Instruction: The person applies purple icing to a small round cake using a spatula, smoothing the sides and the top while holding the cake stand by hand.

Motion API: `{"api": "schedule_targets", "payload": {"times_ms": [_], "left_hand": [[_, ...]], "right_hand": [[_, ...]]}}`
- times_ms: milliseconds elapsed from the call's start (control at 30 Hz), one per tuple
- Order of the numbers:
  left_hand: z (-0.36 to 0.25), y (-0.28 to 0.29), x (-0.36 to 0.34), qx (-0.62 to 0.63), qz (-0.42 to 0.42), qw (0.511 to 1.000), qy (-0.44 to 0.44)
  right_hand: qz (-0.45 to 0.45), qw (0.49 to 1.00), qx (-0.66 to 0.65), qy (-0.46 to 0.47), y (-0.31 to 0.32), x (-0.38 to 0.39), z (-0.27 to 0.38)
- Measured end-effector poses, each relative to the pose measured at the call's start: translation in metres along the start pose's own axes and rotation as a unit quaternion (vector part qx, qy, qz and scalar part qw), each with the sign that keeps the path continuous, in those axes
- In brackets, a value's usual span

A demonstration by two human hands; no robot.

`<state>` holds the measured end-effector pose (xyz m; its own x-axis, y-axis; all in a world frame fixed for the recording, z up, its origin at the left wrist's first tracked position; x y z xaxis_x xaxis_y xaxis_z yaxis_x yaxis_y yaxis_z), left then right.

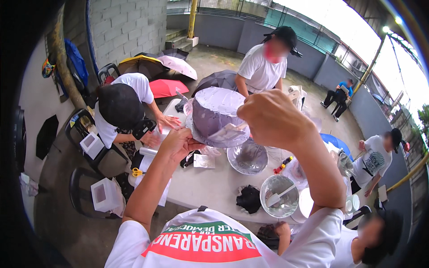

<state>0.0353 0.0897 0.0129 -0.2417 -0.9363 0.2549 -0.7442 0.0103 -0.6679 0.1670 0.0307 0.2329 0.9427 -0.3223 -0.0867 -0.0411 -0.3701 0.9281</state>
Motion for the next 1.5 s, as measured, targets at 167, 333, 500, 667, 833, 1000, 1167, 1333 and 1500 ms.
{"api": "schedule_targets", "payload": {"times_ms": [167,333,500,667,833,1000,1167,1333,1500], "left_hand": [[-0.001,0.001,0.0,-0.001,0.001,1.0,-0.003],[0.001,0.003,0.0,-0.013,-0.013,1.0,-0.006],[0.001,0.008,0.001,-0.012,-0.017,1.0,-0.004],[-0.001,0.005,0.002,0.002,-0.015,1.0,-0.004],[-0.001,0.005,0.005,-0.006,-0.007,1.0,0.001],[0.0,0.007,0.006,0.0,-0.012,1.0,-0.007],[-0.002,0.01,0.009,0.03,-0.008,0.999,-0.009],[0.0,0.003,0.007,0.023,0.01,1.0,-0.002],[-0.002,0.002,0.011,0.019,0.003,1.0,-0.008]], "right_hand": [[-0.023,1.0,0.013,0.0,-0.002,-0.003,-0.006],[-0.074,0.997,-0.01,-0.011,0.052,0.007,-0.027],[-0.075,0.997,-0.019,-0.002,0.061,0.015,-0.028],[-0.025,0.999,-0.039,-0.001,0.006,0.007,-0.01],[-0.027,0.999,-0.022,-0.004,0.001,0.003,-0.016],[-0.09,0.994,-0.046,-0.03,0.054,0.018,-0.043],[-0.073,0.995,-0.071,-0.022,0.054,0.011,-0.036],[-0.039,0.996,-0.083,0.004,0.017,-0.001,-0.025],[-0.08,0.994,-0.069,-0.003,0.038,0.007,-0.05]]}}
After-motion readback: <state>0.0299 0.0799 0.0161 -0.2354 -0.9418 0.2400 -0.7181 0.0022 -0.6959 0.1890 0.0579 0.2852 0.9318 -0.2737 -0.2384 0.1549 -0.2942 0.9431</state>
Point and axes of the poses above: each hand's wrist, its own x-axis away from the middle knuckle, its own y-axis out of the back of the hand, z = x × y, the point moved 10 cm from there along -x, towards the middle knuckle, and after that the axes turned 12 degrees about y, right-handed, at the moved point
